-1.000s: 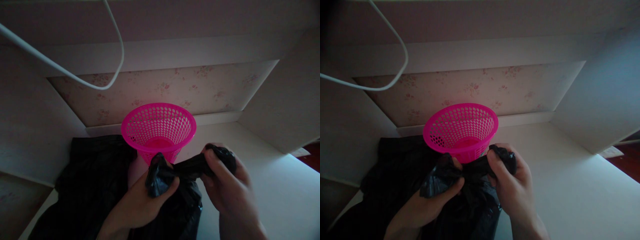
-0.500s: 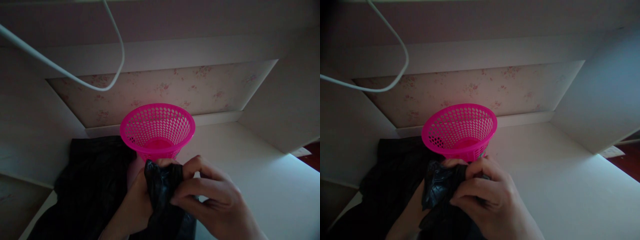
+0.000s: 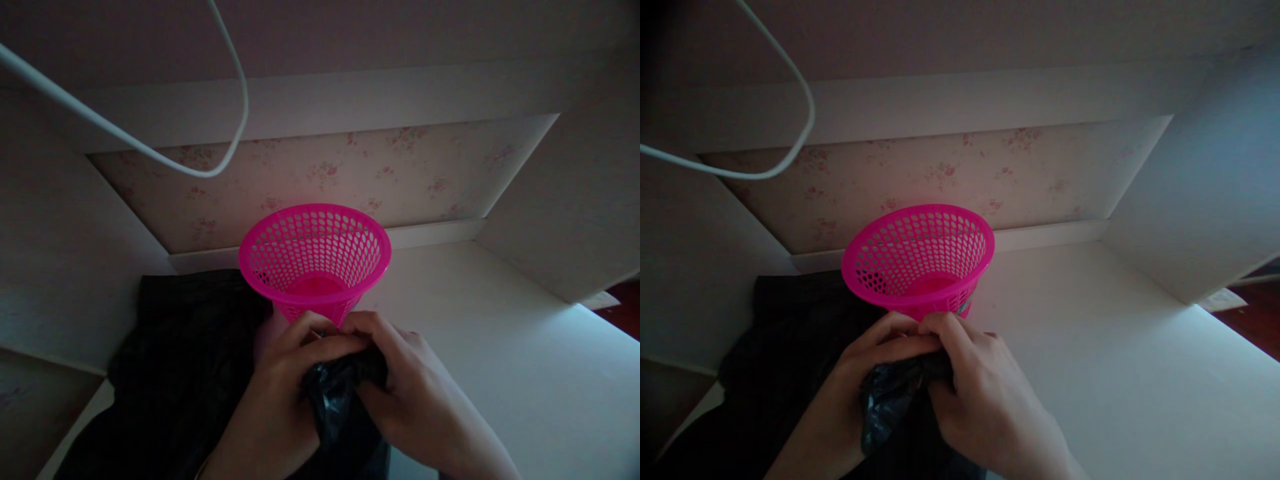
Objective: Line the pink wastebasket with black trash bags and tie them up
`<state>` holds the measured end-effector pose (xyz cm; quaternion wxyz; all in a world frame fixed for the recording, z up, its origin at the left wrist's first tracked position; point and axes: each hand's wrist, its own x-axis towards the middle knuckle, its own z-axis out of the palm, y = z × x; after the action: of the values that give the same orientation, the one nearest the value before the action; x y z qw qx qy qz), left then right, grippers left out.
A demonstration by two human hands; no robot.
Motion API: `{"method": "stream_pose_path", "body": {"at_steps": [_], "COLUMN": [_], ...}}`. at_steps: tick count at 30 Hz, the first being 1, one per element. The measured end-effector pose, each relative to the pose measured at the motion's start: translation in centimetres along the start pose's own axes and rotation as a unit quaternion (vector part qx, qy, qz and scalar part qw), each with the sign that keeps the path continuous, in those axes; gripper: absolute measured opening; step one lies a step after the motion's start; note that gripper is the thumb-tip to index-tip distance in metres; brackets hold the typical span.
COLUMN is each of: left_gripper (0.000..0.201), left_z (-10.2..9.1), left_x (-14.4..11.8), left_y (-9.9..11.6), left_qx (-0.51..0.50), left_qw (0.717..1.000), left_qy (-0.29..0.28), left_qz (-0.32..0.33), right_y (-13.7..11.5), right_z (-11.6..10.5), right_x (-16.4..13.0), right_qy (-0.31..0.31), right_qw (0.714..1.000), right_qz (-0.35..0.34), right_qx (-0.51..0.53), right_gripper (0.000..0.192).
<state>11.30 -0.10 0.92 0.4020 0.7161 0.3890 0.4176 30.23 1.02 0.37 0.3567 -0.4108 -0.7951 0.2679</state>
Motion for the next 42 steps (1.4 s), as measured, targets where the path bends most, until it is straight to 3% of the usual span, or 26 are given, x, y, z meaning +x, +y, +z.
{"method": "stream_pose_path", "body": {"at_steps": [4, 8, 12, 15, 21, 26, 30, 32, 35, 38, 42], "left_gripper": [0.063, 0.069, 0.071, 0.059, 0.04, 0.044, 0.034, 0.031, 0.033, 0.038, 0.036], "left_z": [0.3, 0.5, 0.0, -0.3, -0.2, 0.0, -0.1, -0.4, -1.0, -1.5, -1.5], "left_x": [-0.9, -1.6, -1.7, -1.8, -2.1, -2.1, -2.0, -1.9, -1.9, -2.3, -4.1], "left_y": [-0.2, -0.1, 1.1, 1.7, 0.8, 1.2, 2.4, 2.7, 2.7, 2.4, 1.1], "left_qx": [0.123, 0.231, 0.257, 0.288, 0.286, 0.358, 0.367, 0.378, 0.407, 0.425, 0.405], "left_qw": [0.992, 0.97, 0.962, 0.951, 0.945, 0.921, 0.904, 0.892, 0.874, 0.86, 0.868], "left_qy": [-0.001, -0.024, -0.045, -0.033, -0.053, -0.008, -0.005, -0.001, -0.008, -0.017, -0.107], "left_qz": [0.036, 0.065, 0.085, 0.11, 0.152, 0.157, 0.219, 0.246, 0.266, 0.281, 0.267], "right_y": [0.7, 1.1, 0.7, 0.5, 1.0, 1.4, 1.6, 1.9, 3.2, 5.2, 9.0], "right_z": [0.9, 1.5, 1.2, 0.6, -1.7, -3.9, -2.7, -1.3, 0.7, 1.6, 2.4], "right_x": [0.6, 0.8, 0.4, 0.2, -0.8, -1.7, -0.6, -0.2, -0.4, -0.6, -0.3], "right_qy": [0.064, 0.12, 0.06, 0.014, -0.019, 0.019, 0.057, 0.099, 0.172, 0.239, 0.27], "right_qw": [0.993, 0.977, 0.99, 0.998, 0.992, 0.985, 0.95, 0.921, 0.886, 0.871, 0.854], "right_qz": [-0.038, -0.096, -0.077, -0.064, -0.105, -0.118, -0.014, 0.064, 0.146, 0.2, 0.253], "right_qx": [-0.089, -0.15, -0.099, -0.021, 0.065, 0.126, 0.306, 0.371, 0.405, 0.379, 0.365], "right_gripper": [0.069, 0.07, 0.085, 0.086, 0.093, 0.07, 0.019, 0.008, 0.018, 0.027, 0.039]}}
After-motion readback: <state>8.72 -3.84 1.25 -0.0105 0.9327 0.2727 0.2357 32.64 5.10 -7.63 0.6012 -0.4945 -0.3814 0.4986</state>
